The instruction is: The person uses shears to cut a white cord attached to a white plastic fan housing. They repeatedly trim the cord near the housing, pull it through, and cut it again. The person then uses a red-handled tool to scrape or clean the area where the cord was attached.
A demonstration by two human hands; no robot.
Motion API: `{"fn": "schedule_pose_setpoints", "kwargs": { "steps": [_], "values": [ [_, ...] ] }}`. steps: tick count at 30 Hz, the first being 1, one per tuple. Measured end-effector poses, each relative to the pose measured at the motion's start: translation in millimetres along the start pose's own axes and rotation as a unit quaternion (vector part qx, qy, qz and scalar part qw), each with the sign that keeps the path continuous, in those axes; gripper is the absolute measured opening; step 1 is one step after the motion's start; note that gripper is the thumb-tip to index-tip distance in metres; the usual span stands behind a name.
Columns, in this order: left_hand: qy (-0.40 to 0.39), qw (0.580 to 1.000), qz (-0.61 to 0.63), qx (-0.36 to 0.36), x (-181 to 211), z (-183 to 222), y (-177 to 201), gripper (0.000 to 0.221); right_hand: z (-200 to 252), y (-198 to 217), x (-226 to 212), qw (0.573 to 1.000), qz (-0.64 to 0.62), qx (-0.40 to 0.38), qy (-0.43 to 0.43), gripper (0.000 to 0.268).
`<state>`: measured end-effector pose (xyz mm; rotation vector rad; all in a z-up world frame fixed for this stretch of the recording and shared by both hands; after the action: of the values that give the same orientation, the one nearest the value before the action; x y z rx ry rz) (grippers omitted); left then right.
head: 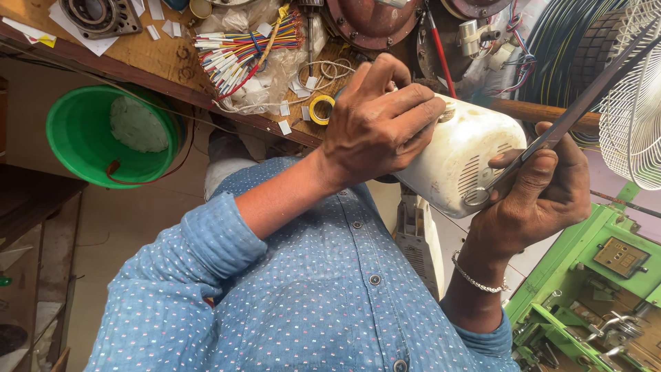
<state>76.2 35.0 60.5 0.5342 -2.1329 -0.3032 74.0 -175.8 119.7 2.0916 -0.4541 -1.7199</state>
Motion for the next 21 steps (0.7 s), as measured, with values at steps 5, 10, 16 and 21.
{"fn": "schedule_pose_setpoints", "kwargs": {
  "steps": [5,10,16,21],
  "values": [
    [-0.101,0.990,-0.066,-0.075,-3,-6,-6,0.017,1,0,1,1.000,0.013,-0.004,0.002,0.045],
    [-0.153,0.977,-0.126,-0.082,4,-9,-8,0.012,0,-1,-1,1.000,0.003,-0.004,0.002,0.043],
    [-0.043,0.960,-0.251,-0.113,9,-1,18,0.019,1,-2,-4,1.000,0.010,-0.006,0.003,0.039],
    [0.151,0.980,0.102,-0.080,-20,14,19,0.016,0,-2,-4,1.000,-0.002,-0.001,0.005,0.038]
  ]
}}
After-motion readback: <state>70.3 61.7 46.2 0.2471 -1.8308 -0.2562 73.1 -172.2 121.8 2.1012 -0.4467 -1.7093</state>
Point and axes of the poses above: each hand's wrist, its own z-axis away from the middle knuckle, its own y-axis out of the back of the hand, x = y × z, the point moved 7 cm from there along -z, towards the middle knuckle, and after that the axes turned 8 degrees about -x, right-handed, at the moved point
